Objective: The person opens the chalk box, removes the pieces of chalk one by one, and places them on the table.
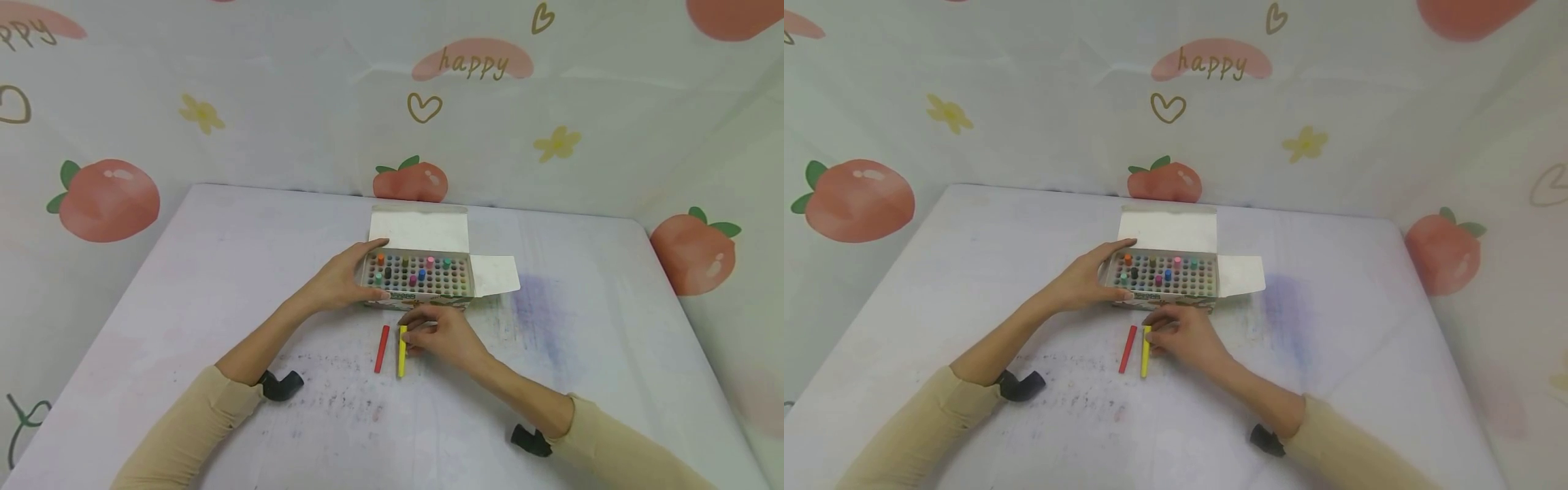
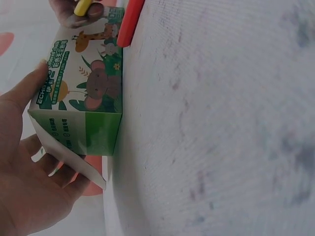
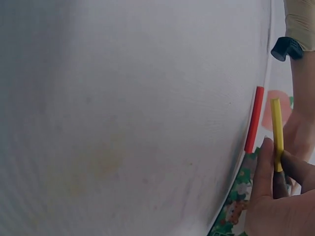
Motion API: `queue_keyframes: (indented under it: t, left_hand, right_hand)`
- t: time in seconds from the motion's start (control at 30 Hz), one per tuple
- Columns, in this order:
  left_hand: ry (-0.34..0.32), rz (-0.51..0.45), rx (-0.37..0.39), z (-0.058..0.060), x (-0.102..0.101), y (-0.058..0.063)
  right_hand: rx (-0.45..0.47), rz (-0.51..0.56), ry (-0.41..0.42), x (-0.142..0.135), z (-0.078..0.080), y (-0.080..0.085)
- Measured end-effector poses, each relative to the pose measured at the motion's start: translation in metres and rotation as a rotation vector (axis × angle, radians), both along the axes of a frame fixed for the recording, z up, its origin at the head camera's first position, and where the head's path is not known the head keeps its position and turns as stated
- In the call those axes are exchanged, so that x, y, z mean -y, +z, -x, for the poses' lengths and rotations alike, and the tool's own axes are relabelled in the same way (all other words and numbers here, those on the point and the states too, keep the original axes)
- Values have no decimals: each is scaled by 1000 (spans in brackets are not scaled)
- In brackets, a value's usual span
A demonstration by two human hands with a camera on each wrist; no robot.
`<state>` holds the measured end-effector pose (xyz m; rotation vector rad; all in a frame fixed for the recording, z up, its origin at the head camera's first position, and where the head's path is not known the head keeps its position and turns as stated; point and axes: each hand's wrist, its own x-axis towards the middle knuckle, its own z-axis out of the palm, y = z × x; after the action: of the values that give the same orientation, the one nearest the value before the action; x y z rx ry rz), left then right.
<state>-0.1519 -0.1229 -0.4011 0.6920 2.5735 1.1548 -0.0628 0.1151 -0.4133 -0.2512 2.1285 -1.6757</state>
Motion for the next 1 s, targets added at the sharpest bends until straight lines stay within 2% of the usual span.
queue_keyframes:
  t: [0.03, 0.37, 0.53, 0.7, 1.0]
  left_hand:
    - [-1, -1, 1, 0, 0, 0]
    - [-8, 2, -8, 1, 1, -1]
    - [-18, -7, -11, 1, 2, 0]
    - [-20, -15, -15, 1, 2, 0]
    - [-22, -11, -23, 1, 1, -1]
  right_hand:
    - [-3, -9, 3, 2, -1, 3]
    - [-18, -106, 15, 9, 5, -10]
    - [-59, -142, 24, 12, 6, -12]
    - [-118, -205, 9, 15, 6, -12]
    - [-137, -250, -16, 15, 3, -11]
